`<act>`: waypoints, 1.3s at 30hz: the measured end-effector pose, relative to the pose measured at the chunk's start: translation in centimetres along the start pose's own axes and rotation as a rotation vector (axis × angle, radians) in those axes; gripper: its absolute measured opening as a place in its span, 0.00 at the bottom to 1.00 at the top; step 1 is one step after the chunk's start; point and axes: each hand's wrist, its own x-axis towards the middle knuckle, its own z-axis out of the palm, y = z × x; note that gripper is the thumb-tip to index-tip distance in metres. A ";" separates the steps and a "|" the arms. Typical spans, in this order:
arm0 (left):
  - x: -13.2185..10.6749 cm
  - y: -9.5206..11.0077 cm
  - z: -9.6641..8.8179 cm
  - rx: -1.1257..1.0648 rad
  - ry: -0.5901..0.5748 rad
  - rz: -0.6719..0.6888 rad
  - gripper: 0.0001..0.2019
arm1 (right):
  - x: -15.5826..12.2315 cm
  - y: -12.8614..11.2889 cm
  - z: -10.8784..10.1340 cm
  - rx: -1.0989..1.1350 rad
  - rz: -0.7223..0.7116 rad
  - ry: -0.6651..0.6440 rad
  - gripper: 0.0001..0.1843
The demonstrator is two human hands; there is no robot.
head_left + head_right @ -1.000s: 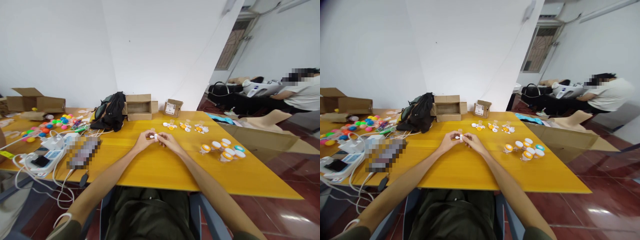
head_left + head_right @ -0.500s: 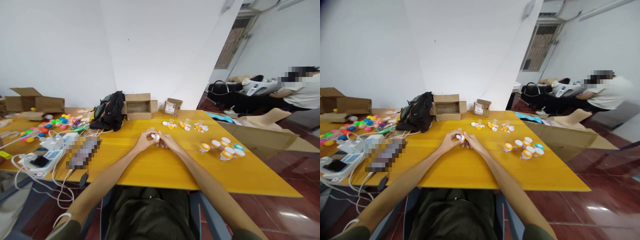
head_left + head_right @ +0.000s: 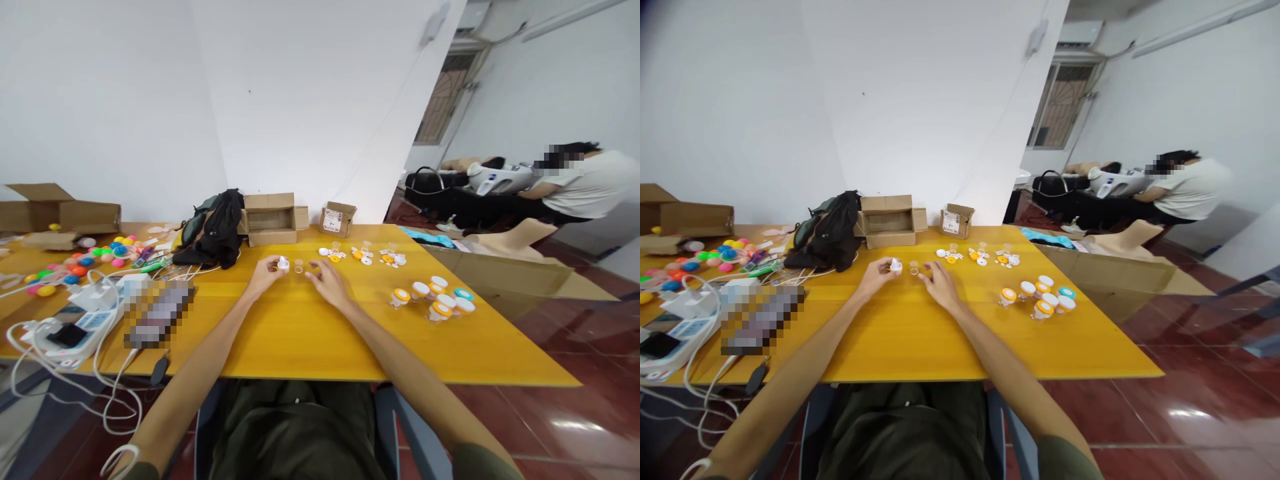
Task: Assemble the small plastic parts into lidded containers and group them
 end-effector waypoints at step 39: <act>-0.5 -1.3 1.2 -0.012 -0.149 -0.039 0.19 | 1.0 -1.5 -0.2 0.425 0.003 -0.204 0.11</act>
